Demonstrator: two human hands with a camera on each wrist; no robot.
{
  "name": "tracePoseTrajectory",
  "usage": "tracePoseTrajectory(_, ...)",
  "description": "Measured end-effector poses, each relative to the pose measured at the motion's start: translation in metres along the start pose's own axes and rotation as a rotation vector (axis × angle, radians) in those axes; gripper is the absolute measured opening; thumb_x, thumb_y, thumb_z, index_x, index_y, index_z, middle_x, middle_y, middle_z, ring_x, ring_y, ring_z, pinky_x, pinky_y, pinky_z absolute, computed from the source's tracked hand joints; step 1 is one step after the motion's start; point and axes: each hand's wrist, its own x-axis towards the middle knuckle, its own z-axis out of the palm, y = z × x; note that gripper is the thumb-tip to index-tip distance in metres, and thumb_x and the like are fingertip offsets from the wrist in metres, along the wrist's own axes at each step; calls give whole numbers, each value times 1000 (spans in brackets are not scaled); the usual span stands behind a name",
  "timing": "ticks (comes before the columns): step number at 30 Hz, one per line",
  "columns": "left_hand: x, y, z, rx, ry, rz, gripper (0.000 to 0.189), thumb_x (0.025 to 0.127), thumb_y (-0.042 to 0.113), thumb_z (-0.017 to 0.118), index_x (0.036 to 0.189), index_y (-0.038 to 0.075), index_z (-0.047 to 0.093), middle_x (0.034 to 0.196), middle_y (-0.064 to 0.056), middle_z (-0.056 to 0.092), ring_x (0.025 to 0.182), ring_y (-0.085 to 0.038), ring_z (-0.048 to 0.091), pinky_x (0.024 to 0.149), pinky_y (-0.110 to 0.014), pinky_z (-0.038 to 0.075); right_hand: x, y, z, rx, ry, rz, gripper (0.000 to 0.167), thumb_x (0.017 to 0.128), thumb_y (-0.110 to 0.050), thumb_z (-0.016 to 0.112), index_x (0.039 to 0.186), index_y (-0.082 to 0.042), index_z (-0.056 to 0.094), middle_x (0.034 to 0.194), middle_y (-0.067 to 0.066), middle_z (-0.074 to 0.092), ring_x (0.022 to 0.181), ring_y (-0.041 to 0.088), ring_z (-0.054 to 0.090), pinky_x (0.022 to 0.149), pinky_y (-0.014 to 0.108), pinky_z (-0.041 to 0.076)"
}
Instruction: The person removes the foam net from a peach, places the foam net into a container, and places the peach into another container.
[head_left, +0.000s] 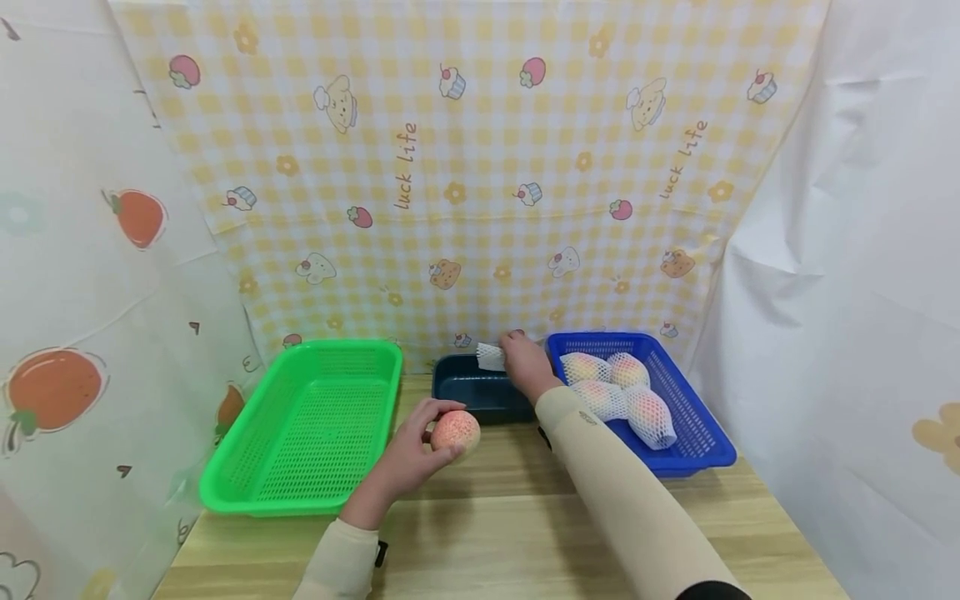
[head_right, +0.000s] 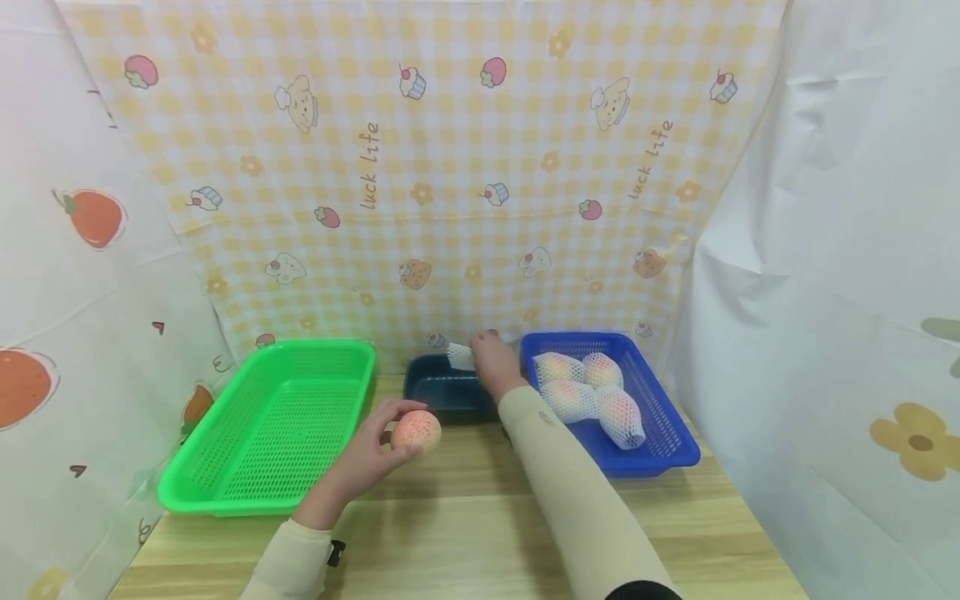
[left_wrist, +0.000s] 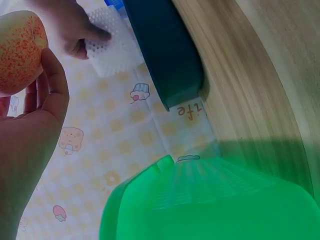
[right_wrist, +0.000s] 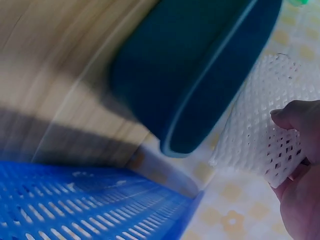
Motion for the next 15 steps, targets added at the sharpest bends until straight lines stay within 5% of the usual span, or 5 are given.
tracePoseTrajectory(15,-3,-1,-6,-5,11,-34,51,96,23,86,144,21,68,141,-5,59,123,-24,59,91,-35,60,4,21,33,-65,-15,-13,10,105,2,71,110,-7,70,115,16,73,106,33,71,92,49,61)
